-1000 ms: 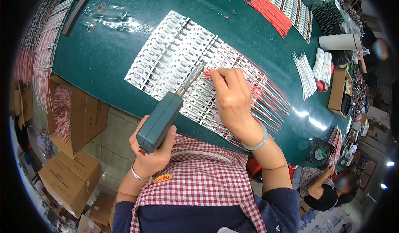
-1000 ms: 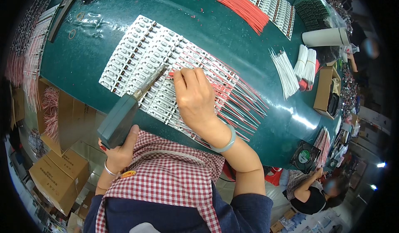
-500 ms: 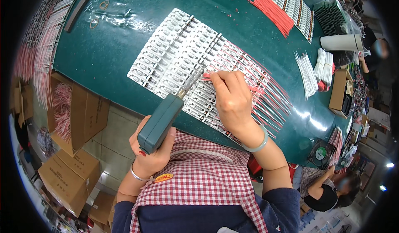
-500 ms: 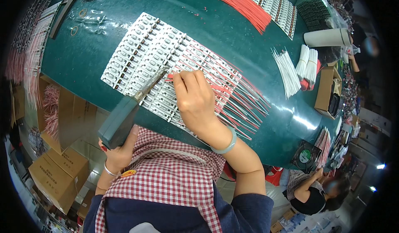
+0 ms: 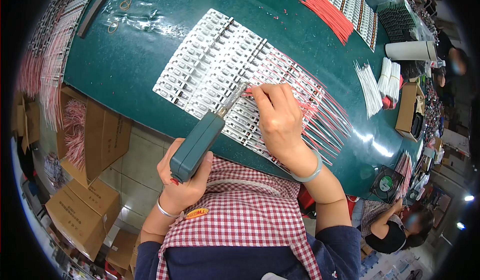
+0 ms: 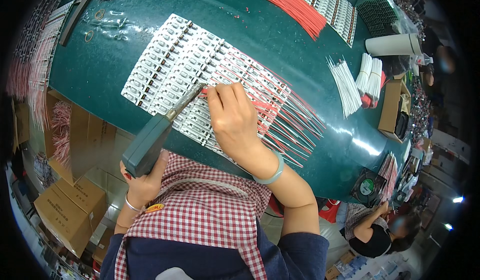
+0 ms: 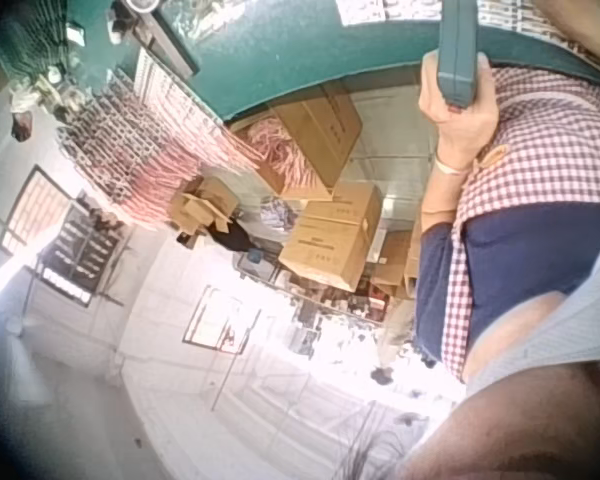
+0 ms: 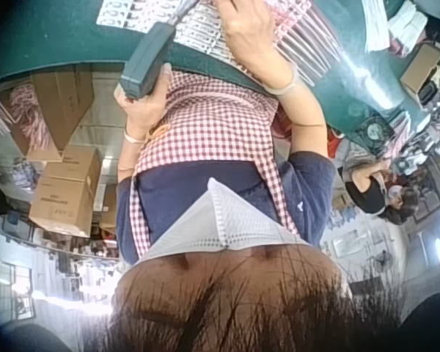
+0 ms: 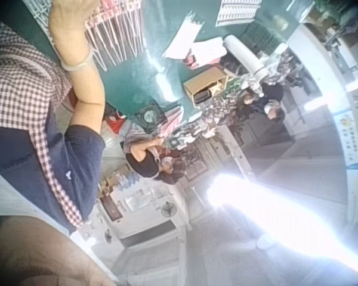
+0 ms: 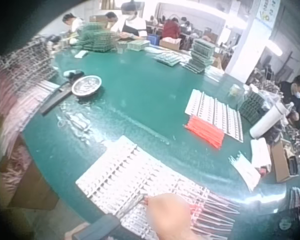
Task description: The person uses a soldering iron to attach red and white wires to a white plastic grid on a green workbench. They repeatedly pick up wires, position them into slots, and apply the soldering iron to secure them.
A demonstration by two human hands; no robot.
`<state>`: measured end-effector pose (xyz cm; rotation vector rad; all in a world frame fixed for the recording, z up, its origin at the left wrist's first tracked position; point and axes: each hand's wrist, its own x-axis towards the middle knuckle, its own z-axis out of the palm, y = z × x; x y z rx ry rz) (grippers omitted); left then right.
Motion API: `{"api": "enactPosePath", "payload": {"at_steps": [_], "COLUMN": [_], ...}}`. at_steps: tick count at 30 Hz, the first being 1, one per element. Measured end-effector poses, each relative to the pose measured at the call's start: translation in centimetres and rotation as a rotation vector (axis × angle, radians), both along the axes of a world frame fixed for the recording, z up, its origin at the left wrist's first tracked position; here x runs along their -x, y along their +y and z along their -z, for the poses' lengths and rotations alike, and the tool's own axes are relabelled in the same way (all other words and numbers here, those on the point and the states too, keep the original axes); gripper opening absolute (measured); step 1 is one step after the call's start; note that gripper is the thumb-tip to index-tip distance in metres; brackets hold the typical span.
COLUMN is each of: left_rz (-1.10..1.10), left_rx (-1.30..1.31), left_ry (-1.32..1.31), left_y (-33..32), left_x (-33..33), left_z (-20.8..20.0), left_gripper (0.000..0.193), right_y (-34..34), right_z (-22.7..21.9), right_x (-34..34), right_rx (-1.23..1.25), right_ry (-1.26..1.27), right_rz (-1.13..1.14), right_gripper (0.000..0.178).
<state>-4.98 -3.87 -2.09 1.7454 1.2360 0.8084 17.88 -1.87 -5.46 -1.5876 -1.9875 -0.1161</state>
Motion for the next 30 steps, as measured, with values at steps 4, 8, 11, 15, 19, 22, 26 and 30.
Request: {"api": "enactPosePath", "payload": {"at_steps": [4,8,11,15,19,22,26,30], "left_rz": [-0.017,-0.03,-0.045,-0.05,-0.039,-0.026,-0.022,-0.01], "left_rx": [-0.003,-0.055,-0.073,-0.077,-0.078,-0.104,-0.065,-0.064], "left_ry": [-0.019,-0.026,-0.055,-0.05,-0.028,-0.011,-0.026,-0.033], "left_y": [-0.1,-0.5,-0.6,-0.8,-1.0,-1.2,-0.9,-1.0], "left_x": [0.0,0.5,0.7,0.9,1.2,1.5,1.3,1.3], "left_z": [-0.3,0.1,0.4,0.4,0.3,0.8,0.1,0.1], "left_gripper": [0.016,0.019,0.021,0.021,0.021,0.021,0.02,0.019], "right_y": [0.0,0.0,0.0,-0.1,-0.9,-0.9,-1.0,-0.9], "right_z": [-0.2,-0.3,-0.4,-0.3,-0.3,0.2,0.2,0.2], "right_x": [0.1,0.2,0.2,0.2,0.6,0.7,0.8,0.9], "right_rx": [0.008,0.014,0.008,-0.026,-0.034,-0.03,-0.018,-0.027], "right_ry": [-0.007,-0.008,-0.013,0.013,0.043,0.05,0.039,0.029], "right_rz": [0.005,0.019,0.02,-0.003,-0.013,-0.01,0.005,0.01], "right_gripper": [0.027,0.025,0.025,0.03,0.034,0.034,0.033,0.032]}}
